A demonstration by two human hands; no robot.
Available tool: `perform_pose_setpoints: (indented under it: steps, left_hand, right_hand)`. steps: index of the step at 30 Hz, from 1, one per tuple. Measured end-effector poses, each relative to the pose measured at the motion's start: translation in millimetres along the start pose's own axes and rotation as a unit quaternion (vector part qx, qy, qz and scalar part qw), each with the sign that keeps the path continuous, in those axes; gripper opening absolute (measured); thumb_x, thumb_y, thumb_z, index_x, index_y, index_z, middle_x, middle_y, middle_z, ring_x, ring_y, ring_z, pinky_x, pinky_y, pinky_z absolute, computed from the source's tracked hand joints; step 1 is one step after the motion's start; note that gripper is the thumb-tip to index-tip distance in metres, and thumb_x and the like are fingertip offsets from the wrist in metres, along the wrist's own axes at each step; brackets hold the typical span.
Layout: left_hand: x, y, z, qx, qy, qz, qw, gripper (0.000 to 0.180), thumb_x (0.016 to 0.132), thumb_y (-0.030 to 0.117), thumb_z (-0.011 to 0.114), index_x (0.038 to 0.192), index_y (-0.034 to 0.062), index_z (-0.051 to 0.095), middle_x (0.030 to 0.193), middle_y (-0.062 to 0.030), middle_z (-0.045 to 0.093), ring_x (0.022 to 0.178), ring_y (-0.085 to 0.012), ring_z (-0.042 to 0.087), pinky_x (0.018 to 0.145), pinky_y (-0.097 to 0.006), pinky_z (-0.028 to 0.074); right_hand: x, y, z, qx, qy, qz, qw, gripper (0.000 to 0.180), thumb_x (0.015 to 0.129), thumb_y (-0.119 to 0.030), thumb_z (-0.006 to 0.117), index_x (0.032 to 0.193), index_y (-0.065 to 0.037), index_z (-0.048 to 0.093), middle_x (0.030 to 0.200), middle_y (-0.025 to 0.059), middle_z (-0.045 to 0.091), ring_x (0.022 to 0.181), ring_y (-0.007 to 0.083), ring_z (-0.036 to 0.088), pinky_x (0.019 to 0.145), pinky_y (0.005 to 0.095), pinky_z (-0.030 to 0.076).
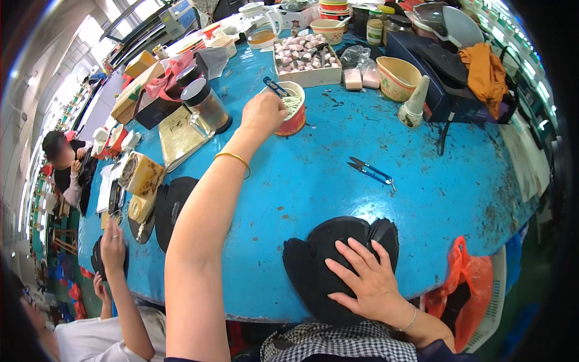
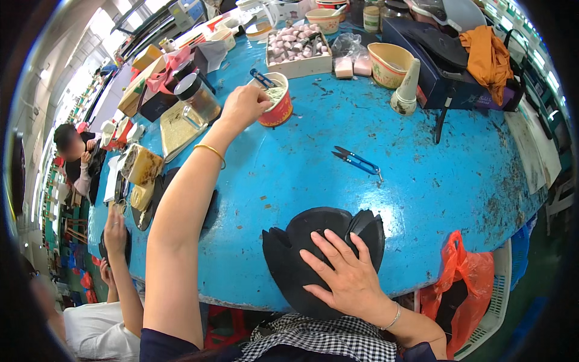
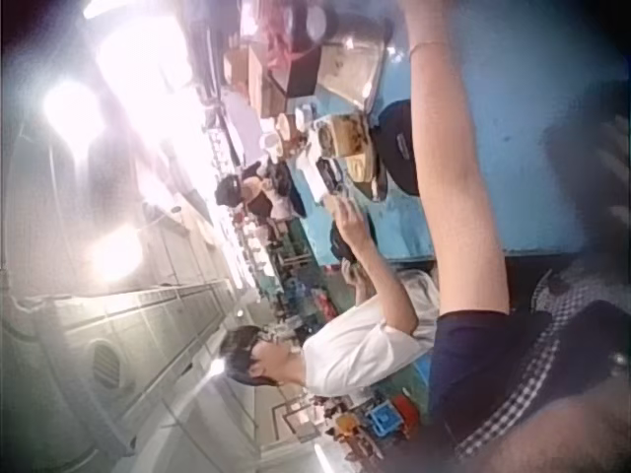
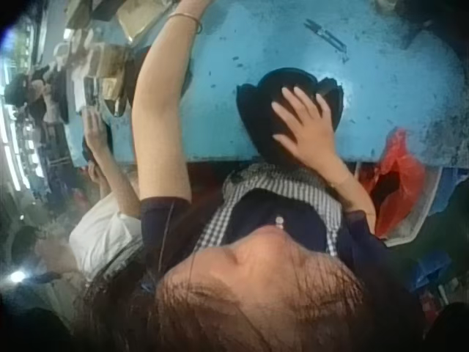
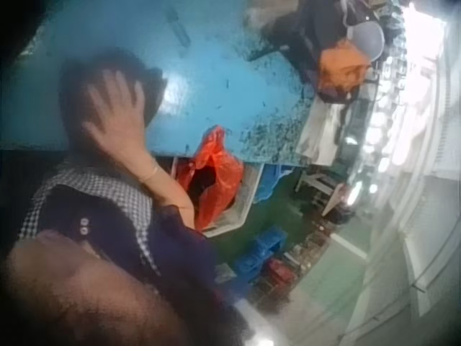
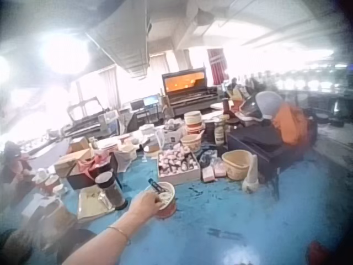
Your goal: The person trims excess material and loose threads from black shoe upper components using small snips.
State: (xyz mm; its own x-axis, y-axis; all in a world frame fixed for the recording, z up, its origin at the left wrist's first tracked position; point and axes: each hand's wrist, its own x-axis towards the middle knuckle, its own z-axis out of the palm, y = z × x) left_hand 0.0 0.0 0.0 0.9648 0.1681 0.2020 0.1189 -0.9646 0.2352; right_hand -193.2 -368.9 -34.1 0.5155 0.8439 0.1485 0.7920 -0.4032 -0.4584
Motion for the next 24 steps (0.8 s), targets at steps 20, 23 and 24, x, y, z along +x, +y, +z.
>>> perform_pose_setpoints:
  steps: [20, 23, 24]
  left_hand:
    - [-16, 25, -38, -0.248, 0.122, 0.001, 0.961, 0.019, 0.091, 0.021, 0.075, 0.099, 0.0036, 0.077, 0.078, -0.0019, 0.071, 0.07, -0.0064, 0.059, 0.066, -0.027, 0.049]
    - [-61, 62, -40, -0.324, -0.034, 0.09, 0.941, 0.018, 0.094, 0.016, 0.072, 0.098, -0.0009, 0.074, 0.082, 0.0008, 0.07, 0.075, -0.0053, 0.058, 0.07, -0.024, 0.048]
    - [-85, 78, -43, -0.379, -0.101, 0.092, 0.915, 0.017, 0.095, 0.016, 0.071, 0.097, -0.0013, 0.074, 0.083, 0.0011, 0.07, 0.077, -0.0055, 0.059, 0.072, -0.023, 0.049]
  right_hand:
    - [0, 5, -8, 0.035, 0.038, 0.003, 0.999, 0.07, 0.081, -0.034, 0.082, 0.142, -0.013, 0.055, 0.152, 0.0126, 0.047, 0.142, 0.0308, 0.042, 0.117, 0.0506, 0.028]
    - [-12, 24, -15, 0.252, 0.128, 0.032, 0.959, 0.075, 0.079, -0.026, 0.084, 0.143, -0.006, 0.051, 0.15, 0.0158, 0.048, 0.14, 0.0332, 0.045, 0.115, 0.0466, 0.035]
    - [-14, 24, -25, 0.347, 0.159, 0.089, 0.92, 0.078, 0.079, -0.019, 0.084, 0.145, -0.001, 0.047, 0.147, 0.0182, 0.049, 0.137, 0.0329, 0.047, 0.112, 0.0421, 0.04]
